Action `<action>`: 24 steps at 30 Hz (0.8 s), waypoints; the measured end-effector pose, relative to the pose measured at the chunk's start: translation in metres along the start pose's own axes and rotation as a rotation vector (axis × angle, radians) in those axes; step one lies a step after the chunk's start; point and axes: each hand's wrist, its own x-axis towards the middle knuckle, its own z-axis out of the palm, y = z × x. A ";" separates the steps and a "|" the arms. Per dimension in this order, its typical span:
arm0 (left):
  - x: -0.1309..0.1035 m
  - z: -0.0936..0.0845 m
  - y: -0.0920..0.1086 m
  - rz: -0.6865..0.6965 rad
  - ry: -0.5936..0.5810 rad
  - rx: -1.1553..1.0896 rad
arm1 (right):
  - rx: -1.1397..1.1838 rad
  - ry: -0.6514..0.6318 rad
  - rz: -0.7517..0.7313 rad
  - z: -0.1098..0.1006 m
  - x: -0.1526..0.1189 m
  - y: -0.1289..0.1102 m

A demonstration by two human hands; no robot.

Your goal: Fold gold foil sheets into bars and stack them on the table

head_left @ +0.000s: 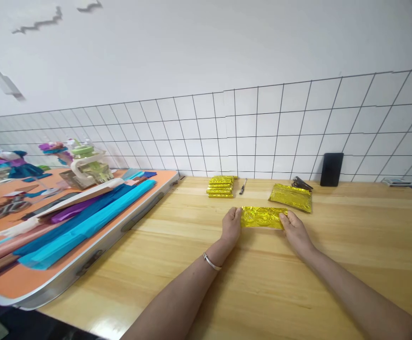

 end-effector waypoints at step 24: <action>0.007 -0.018 0.013 0.344 -0.482 0.482 | 0.099 -0.444 0.103 -0.006 0.001 -0.008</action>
